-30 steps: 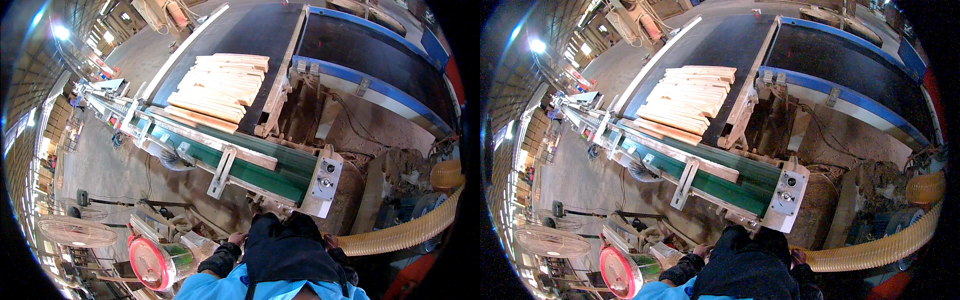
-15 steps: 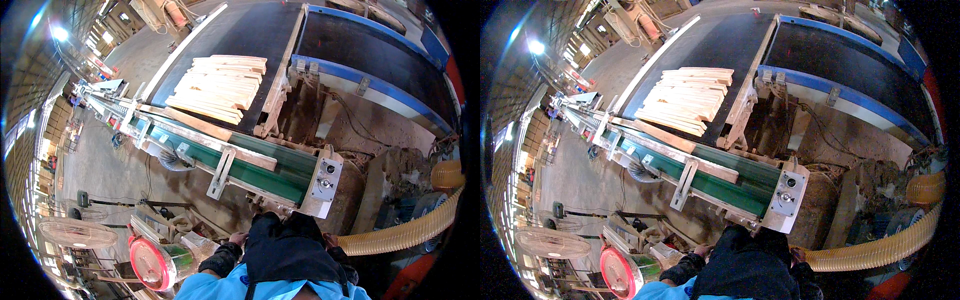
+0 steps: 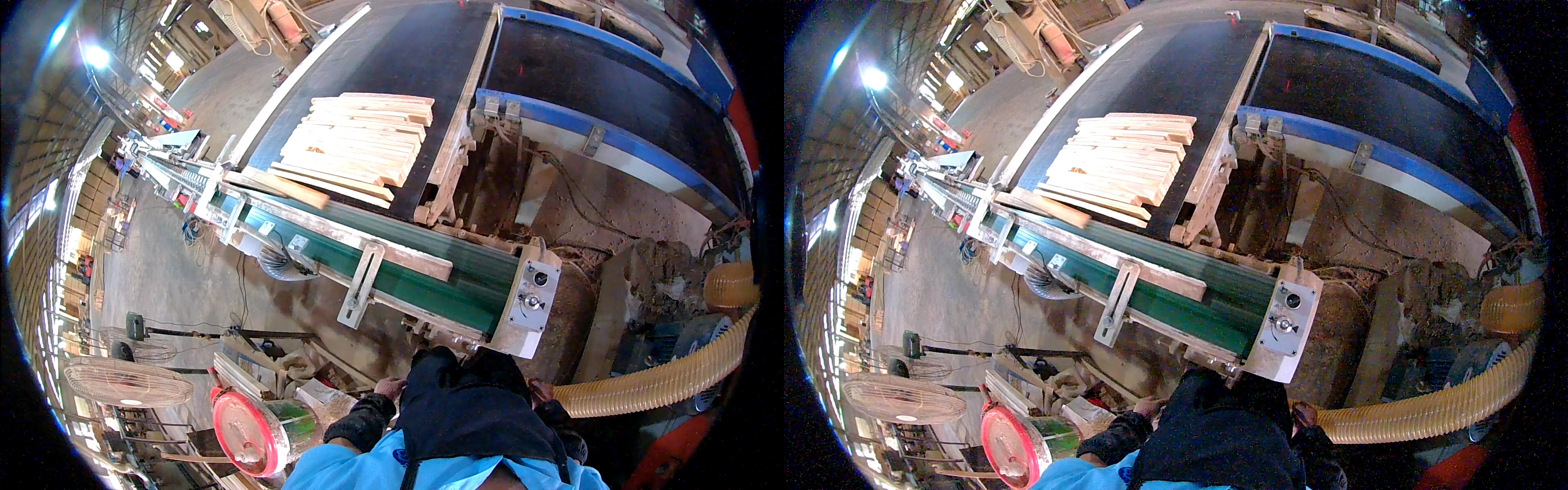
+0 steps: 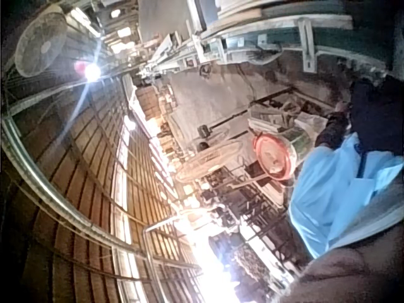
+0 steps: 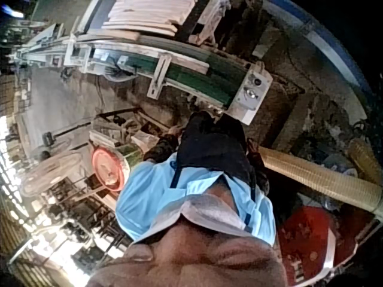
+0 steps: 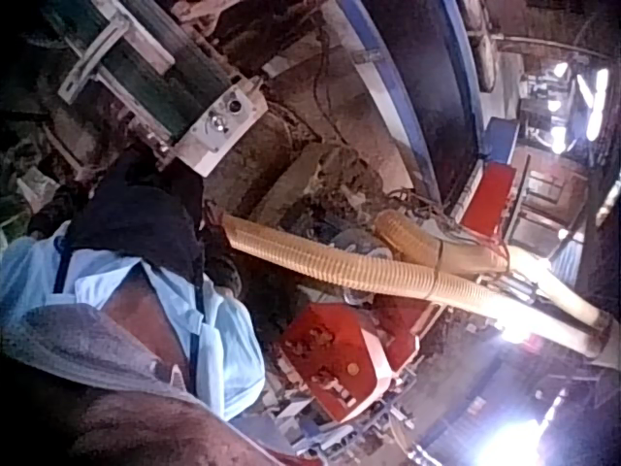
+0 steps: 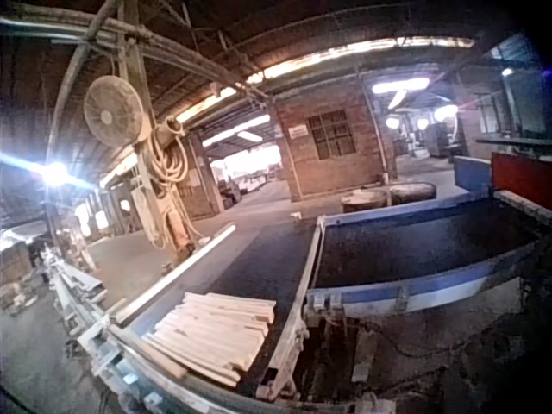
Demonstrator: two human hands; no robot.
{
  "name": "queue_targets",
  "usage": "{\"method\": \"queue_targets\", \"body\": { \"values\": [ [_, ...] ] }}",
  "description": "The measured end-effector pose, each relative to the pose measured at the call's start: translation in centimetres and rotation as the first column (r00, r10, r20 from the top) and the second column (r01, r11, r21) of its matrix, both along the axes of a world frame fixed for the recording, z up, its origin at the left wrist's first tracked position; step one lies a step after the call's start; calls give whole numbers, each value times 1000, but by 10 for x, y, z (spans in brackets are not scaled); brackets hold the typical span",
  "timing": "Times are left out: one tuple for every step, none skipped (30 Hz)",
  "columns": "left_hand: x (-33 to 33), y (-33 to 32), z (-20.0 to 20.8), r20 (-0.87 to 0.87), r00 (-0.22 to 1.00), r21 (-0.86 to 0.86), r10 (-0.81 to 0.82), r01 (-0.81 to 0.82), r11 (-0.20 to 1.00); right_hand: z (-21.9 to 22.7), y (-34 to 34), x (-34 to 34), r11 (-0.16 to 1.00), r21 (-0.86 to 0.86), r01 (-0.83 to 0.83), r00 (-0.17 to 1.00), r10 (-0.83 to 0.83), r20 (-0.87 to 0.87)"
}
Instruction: The person operates a woodworking machine, feeding wooden planks onto a conveyor belt and adjusting the equipment. They handle the planks by hand, arranging them in a stack and ensuring they move through the processing line. The person also uses a vacuum hose to clear sawdust from the machine area.
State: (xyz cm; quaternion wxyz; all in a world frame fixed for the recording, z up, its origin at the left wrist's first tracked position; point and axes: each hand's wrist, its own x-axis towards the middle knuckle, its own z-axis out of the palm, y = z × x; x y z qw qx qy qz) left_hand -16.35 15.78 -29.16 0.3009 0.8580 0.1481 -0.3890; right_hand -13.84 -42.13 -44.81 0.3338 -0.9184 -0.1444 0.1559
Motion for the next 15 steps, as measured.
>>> {"method": "queue_targets", "body": {
  "values": [
    [3,-4,1,8,1000,-2,-30,30,1000,-2,-1,-3,992,-123,5,999,-9,-37],
    [6,-6,2,63,977,73,-203,198,977,-5,1,-5,970,-245,6,997,-24,-71],
    [11,-8,7,108,922,161,-373,354,921,-7,3,-6,933,-359,3,994,-42,-101],
    [6,-5,7,115,924,161,-365,346,924,15,13,2,946,-323,-12,994,-23,-105],
    [2,-1,8,121,925,164,-359,338,927,39,17,12,958,-286,-26,994,-5,-107],
    [1,-2,9,127,923,152,-363,343,927,62,17,15,965,-260,-30,993,0,-115],
    [0,-3,8,99,946,122,-308,296,947,64,16,13,967,-254,-30,995,6,-98],
    [-1,-4,7,69,965,94,-252,246,965,66,14,11,969,-247,-31,997,12,-81],
    [-2,-4,6,54,972,87,-230,225,971,67,12,9,970,-240,-33,998,18,-64],
    [-1,-5,9,39,977,82,-208,204,976,72,14,10,990,-137,42,992,-58,-114],
    [11,-11,21,49,972,93,-230,225,970,77,14,12,990,-41,133,977,-138,-164],
    [16,-16,32,51,969,103,-240,234,967,82,15,13,975,51,217,954,-200,-225],
    [10,-10,29,39,975,99,-220,216,971,78,17,11,984,70,165,978,-154,-141],
    [5,-8,25,31,980,90,-197,194,977,72,16,8,991,80,110,993,-106,-53],
    [-3,-5,21,21,985,81,-172,170,982,66,14,5,995,86,52,998,-55,36]
  ]
}}
